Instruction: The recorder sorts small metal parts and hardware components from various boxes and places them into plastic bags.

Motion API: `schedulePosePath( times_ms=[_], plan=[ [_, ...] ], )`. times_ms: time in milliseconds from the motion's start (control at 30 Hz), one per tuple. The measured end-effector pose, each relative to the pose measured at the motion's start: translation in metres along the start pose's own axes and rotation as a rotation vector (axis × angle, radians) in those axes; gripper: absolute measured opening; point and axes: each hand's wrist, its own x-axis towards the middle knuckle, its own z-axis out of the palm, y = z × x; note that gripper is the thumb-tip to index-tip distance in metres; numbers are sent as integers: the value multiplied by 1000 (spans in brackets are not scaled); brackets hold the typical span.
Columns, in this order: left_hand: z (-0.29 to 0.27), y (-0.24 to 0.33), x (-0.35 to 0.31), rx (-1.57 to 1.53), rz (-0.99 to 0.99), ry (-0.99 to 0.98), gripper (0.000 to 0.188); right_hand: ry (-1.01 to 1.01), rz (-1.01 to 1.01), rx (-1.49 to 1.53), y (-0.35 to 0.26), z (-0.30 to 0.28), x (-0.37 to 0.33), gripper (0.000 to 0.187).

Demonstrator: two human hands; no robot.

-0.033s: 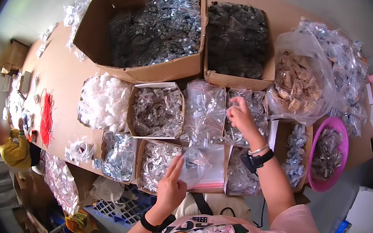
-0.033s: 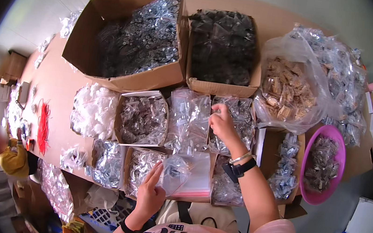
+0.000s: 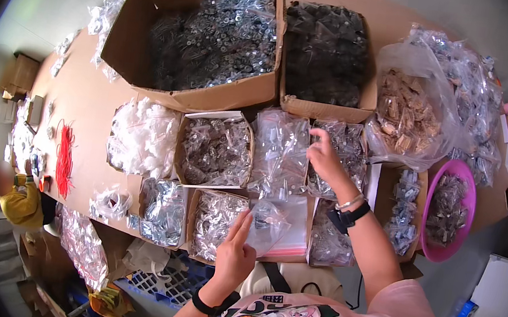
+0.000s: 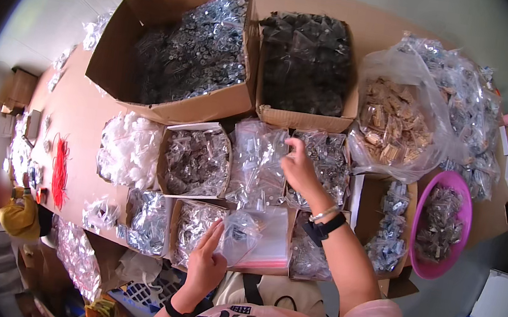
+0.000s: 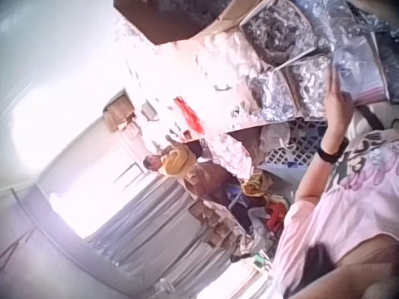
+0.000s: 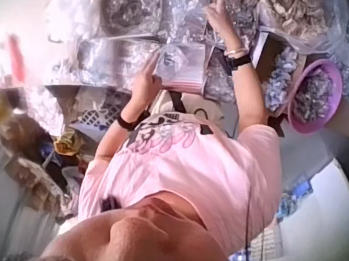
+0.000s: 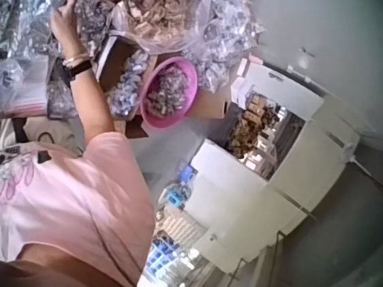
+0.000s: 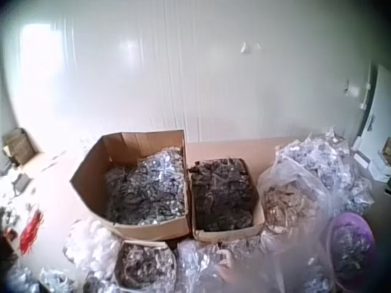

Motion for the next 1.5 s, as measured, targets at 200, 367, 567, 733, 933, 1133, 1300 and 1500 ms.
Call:
schedulePosePath(
  times_ms=[200, 367, 567, 733, 933, 1133, 1300, 1500],
  plan=[
    [-4, 2, 5, -43, -65, -45, 69, -22, 219, -603, -9, 33, 19, 42],
    [-2, -3, 4, -77, -39, -17, 71, 28, 87, -403, 5, 31, 22, 41],
    [-4, -6, 3, -113, -2, -25, 68, 1, 116, -363, 15, 26, 26, 31],
    [-14, -18, -4, -139, -81, -14, 68, -136, 391, 778, -41, 25, 25, 17],
    [-15, -31, -8, -164, -89, 19, 68, -489, 499, 1377, -71, 64, 52, 21],
    [-16, -38, -10, -170, -88, -5, 68, -419, 163, -60, -76, 135, 88, 14],
    [-14, -38, -7, -155, -91, -40, 66, -391, -318, -1551, -44, 185, 98, 12],
    [-13, -46, -8, -214, -85, -13, 71, -419, -429, -1488, -52, 172, 115, 12]
  ],
)
